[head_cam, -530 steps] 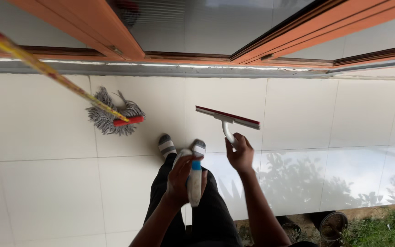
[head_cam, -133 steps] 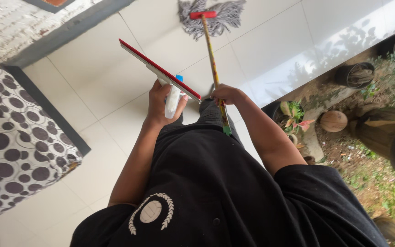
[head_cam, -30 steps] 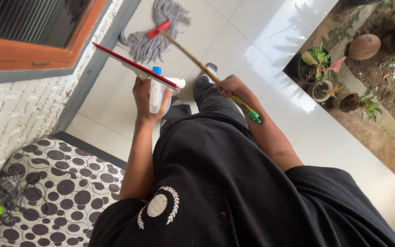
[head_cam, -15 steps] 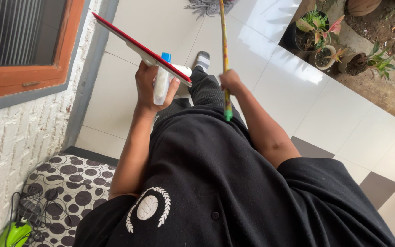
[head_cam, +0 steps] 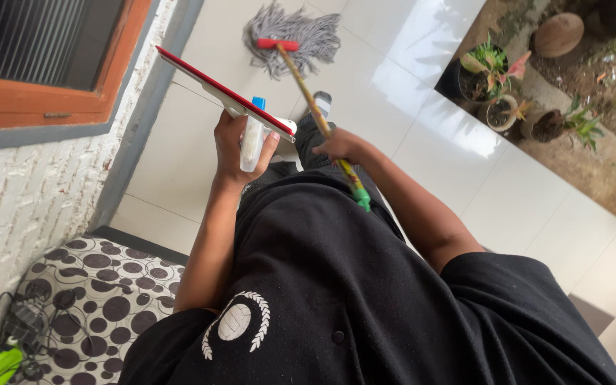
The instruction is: The person cleans a large glass window using a spray bottle and a squeegee. They repeatedly spray the glass surface and wipe it with the squeegee in vertical and horizontal motions. The person also briefly uses a mop to clean the tiled floor near the window.
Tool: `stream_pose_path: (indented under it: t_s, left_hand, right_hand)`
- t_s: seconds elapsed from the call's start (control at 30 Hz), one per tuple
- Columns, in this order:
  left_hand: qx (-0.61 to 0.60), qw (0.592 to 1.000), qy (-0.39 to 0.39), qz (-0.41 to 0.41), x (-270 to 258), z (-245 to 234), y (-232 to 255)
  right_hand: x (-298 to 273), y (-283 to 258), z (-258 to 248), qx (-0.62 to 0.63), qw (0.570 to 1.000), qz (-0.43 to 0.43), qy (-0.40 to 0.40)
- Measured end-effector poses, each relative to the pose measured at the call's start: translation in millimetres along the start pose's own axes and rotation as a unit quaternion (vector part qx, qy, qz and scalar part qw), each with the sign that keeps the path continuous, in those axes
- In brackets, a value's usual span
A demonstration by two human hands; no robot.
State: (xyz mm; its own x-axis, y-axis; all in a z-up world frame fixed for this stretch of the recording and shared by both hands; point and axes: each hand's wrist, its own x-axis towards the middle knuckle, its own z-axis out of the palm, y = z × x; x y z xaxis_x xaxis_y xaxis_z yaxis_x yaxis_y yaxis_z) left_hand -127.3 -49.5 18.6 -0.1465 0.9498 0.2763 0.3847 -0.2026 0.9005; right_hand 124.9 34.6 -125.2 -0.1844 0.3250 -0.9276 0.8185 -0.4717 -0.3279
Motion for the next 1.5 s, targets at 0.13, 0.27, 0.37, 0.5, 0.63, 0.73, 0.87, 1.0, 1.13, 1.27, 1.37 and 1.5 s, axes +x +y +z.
stream_pose_path:
  t_s: [0.13, 0.27, 0.37, 0.5, 0.63, 0.73, 0.87, 1.0, 1.13, 1.27, 1.37, 1.5]
  left_hand:
    - [0.014, 1.0, 0.026, 0.009, 0, -8, 0]
    - [0.027, 0.998, 0.061, -0.015, 0, -18, -6]
    - [0.049, 0.995, 0.084, -0.031, 9, -22, -7]
    - [0.067, 0.992, 0.095, -0.059, 32, -26, -7]
    - [0.06, 0.984, 0.115, -0.121, 81, -21, -3]
    - [0.074, 0.98, 0.131, -0.13, 121, -12, -3]
    - [0.1, 0.979, 0.135, -0.116, 166, 2, -8]
    - [0.046, 0.981, 0.134, -0.131, 183, 12, -12]
    - [0.007, 0.983, 0.119, -0.141, 180, 6, -18]
    - [0.021, 0.986, 0.107, -0.128, 162, -21, -18]
    - [0.034, 0.991, 0.088, -0.09, 147, -49, -22]
    - [0.068, 0.996, 0.045, -0.018, 112, -89, -30]
  right_hand:
    - [56, -27, 29, 0.051, 0.997, -0.044, 0.043]
    - [98, -62, 40, 0.086, 0.99, -0.026, 0.108]
    - [135, -93, 18, 0.124, 0.98, -0.011, 0.157]
    - [208, -138, -40, 0.158, 0.967, -0.062, 0.192]
    - [288, -200, -129, 0.216, 0.952, -0.06, 0.209]
    - [331, -249, -201, 0.25, 0.941, -0.058, 0.219]
    - [360, -286, -268, 0.239, 0.948, -0.069, 0.198]
    - [364, -280, -265, -0.172, 0.973, -0.099, 0.116]
    - [355, -249, -212, -0.716, 0.657, -0.229, 0.055]
    - [319, -201, -147, -0.728, 0.645, -0.231, 0.01]
    - [288, -186, -109, -0.736, 0.63, -0.248, -0.008]
    - [237, -168, -42, -0.7, 0.673, -0.227, -0.078]
